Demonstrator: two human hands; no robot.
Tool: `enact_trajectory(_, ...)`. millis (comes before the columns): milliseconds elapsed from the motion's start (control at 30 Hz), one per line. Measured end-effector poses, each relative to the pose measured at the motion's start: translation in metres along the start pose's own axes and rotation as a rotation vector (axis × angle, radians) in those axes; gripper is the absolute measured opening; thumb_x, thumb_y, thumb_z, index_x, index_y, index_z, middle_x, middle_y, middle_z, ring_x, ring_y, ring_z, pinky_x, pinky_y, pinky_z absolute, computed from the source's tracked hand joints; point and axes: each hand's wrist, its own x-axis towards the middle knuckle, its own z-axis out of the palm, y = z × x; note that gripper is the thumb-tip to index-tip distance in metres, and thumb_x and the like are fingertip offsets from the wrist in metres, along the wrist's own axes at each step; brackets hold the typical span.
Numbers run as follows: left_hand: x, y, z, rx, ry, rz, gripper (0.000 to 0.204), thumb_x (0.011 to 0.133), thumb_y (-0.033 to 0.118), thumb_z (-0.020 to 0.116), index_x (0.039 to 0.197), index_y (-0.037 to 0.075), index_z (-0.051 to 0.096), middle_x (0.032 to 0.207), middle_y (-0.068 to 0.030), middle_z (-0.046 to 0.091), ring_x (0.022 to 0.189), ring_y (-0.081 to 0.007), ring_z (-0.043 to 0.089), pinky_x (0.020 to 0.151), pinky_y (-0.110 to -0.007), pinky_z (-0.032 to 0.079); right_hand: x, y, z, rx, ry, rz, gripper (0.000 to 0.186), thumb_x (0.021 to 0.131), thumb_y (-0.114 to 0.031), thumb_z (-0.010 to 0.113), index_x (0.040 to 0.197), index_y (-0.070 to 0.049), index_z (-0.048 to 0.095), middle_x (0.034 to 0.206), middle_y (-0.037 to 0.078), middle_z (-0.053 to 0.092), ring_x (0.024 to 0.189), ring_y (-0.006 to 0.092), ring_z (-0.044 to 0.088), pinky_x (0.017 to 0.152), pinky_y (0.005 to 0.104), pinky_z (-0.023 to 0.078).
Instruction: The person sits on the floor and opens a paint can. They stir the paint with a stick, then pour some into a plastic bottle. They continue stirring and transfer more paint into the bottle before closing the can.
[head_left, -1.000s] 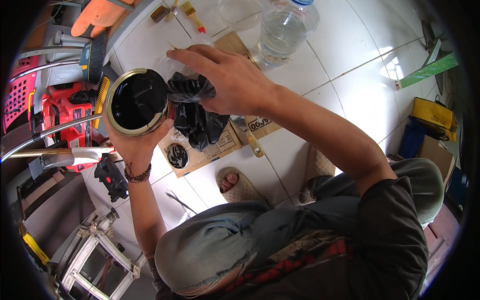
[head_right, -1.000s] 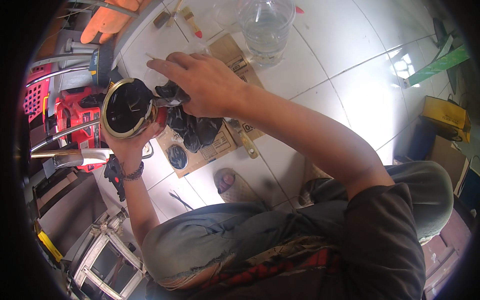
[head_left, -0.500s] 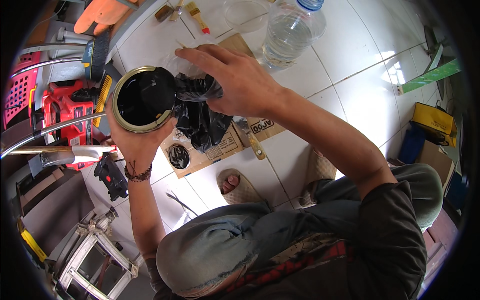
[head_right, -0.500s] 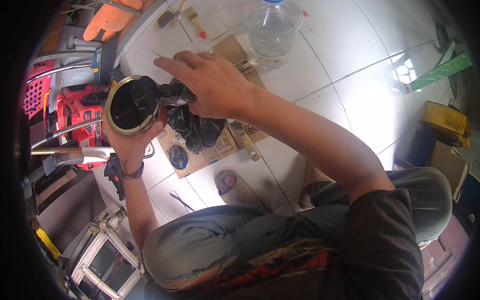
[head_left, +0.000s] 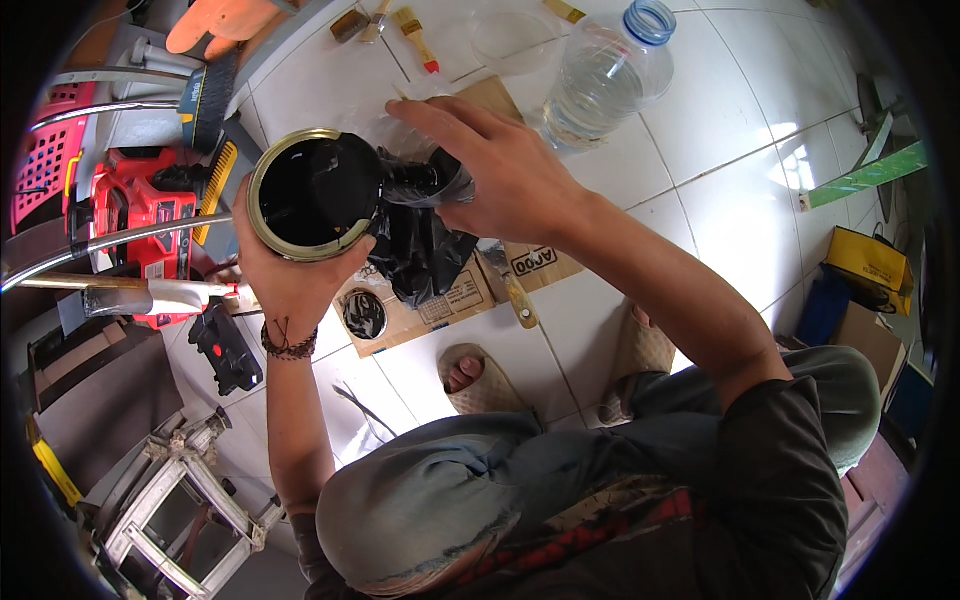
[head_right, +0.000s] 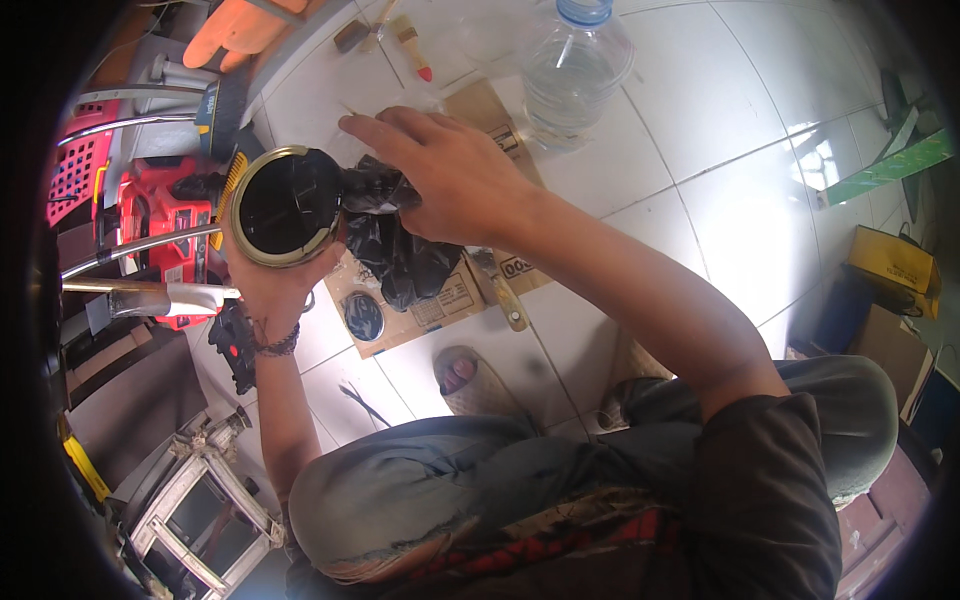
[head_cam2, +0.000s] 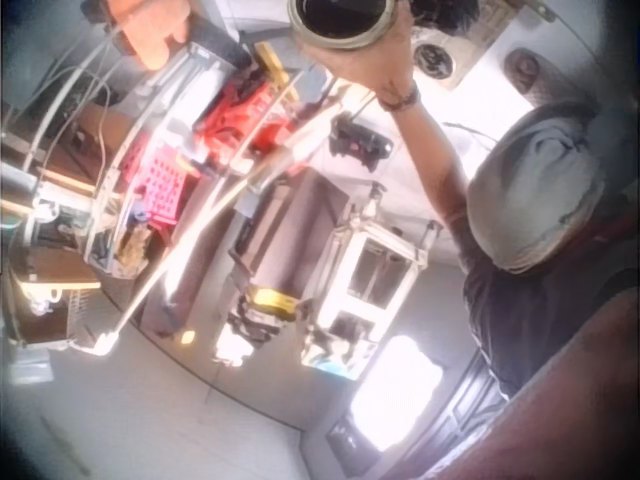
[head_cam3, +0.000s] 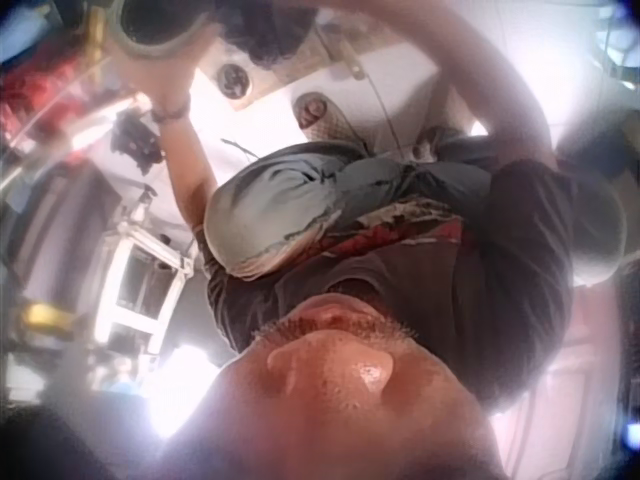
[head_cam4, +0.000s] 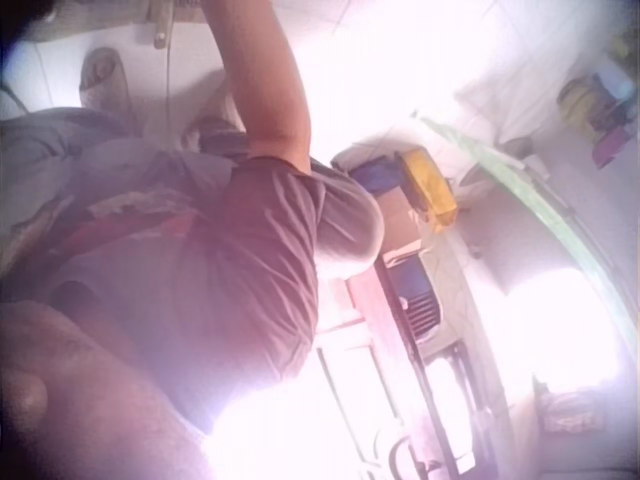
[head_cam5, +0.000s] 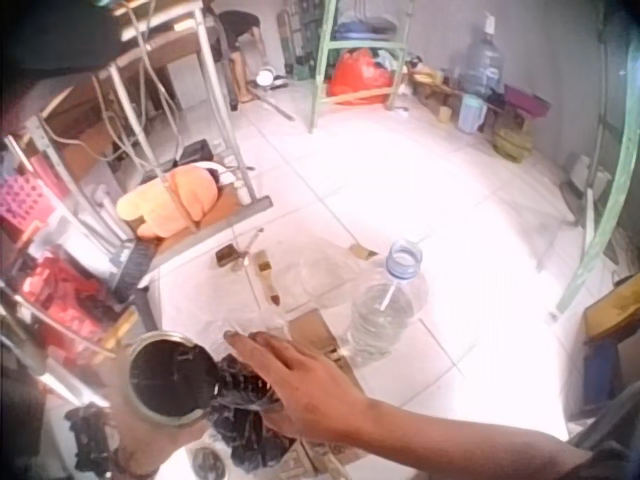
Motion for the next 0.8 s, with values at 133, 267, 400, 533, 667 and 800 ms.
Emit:
enact_trajectory(133, -0.0008, 0.0020, 0.0014, 0.023, 0.031, 0.022, 0.110, 0.051, 0.015, 0.095, 0.141, -0.002, 0.035, 0.128, -0.0166, 0.059, 0.115, -0.0257, 0.062, 0.099, -0.036, 0.053, -0.0010, 0.0014, -0.0005, 0.015, -0.004, 0.002, 0.095, 0.064, -0.005, 0.081, 0.148, -0.022, 0.040, 0.137, 0.016, 0.054, 0.118, 0.0381, 0.059, 0.099, 0.0438, 0.052)
enact_trajectory(267, 0.0004, 0.0028, 0.0019, 0.074, 0.033, 0.044, 0.110, 0.051, 0.016, 0.095, 0.142, -0.002, 0.035, 0.128, -0.0170, 0.059, 0.115, -0.0263, 0.062, 0.100, -0.036, 0.052, -0.0009, 0.0012, -0.0009, 0.014, -0.014, 0.017, 0.095, 0.065, -0.006, 0.080, 0.149, -0.022, 0.039, 0.137, 0.015, 0.054, 0.118, 0.0380, 0.059, 0.100, 0.0436, 0.052)
enact_trajectory(400, 0.0012, 0.0056, 0.0022, 0.079, 0.027, 0.050, 0.111, 0.051, 0.018, 0.095, 0.142, -0.002, 0.035, 0.127, -0.0172, 0.059, 0.115, -0.0269, 0.062, 0.099, -0.037, 0.052, -0.0012, 0.0032, -0.0008, 0.002, -0.011, 0.005, 0.094, 0.066, -0.006, 0.080, 0.149, -0.022, 0.038, 0.137, 0.015, 0.054, 0.118, 0.0378, 0.059, 0.100, 0.0433, 0.053)
enact_trajectory(533, 0.0009, 0.0042, 0.0028, 0.073, 0.032, 0.034, 0.111, 0.050, 0.017, 0.095, 0.141, -0.002, 0.036, 0.127, -0.0171, 0.059, 0.115, -0.0271, 0.062, 0.099, -0.037, 0.052, -0.0012, 0.0033, -0.0023, 0.000, -0.022, 0.018, 0.094, 0.066, -0.007, 0.080, 0.149, -0.022, 0.038, 0.137, 0.015, 0.054, 0.119, 0.0378, 0.059, 0.101, 0.0435, 0.052)
enact_trajectory(667, 0.0025, 0.0047, 0.0046, 0.074, 0.031, 0.031, 0.111, 0.050, 0.017, 0.096, 0.142, -0.003, 0.036, 0.126, -0.0172, 0.060, 0.114, -0.0268, 0.063, 0.099, -0.037, 0.052, -0.0030, 0.0045, -0.0034, -0.007, -0.023, 0.034, 0.094, 0.066, -0.008, 0.080, 0.149, -0.022, 0.038, 0.138, 0.016, 0.053, 0.119, 0.0384, 0.058, 0.100, 0.0438, 0.052)
enact_trajectory(800, 0.0028, 0.0066, 0.0062, 0.053, 0.033, 0.033, 0.112, 0.049, 0.016, 0.096, 0.141, -0.003, 0.036, 0.125, -0.0176, 0.061, 0.113, -0.0263, 0.063, 0.099, -0.037, 0.052, -0.0033, 0.0042, -0.0060, -0.008, -0.025, 0.031, 0.094, 0.066, -0.008, 0.081, 0.149, -0.022, 0.038, 0.138, 0.017, 0.053, 0.119, 0.0390, 0.059, 0.100, 0.0443, 0.053)
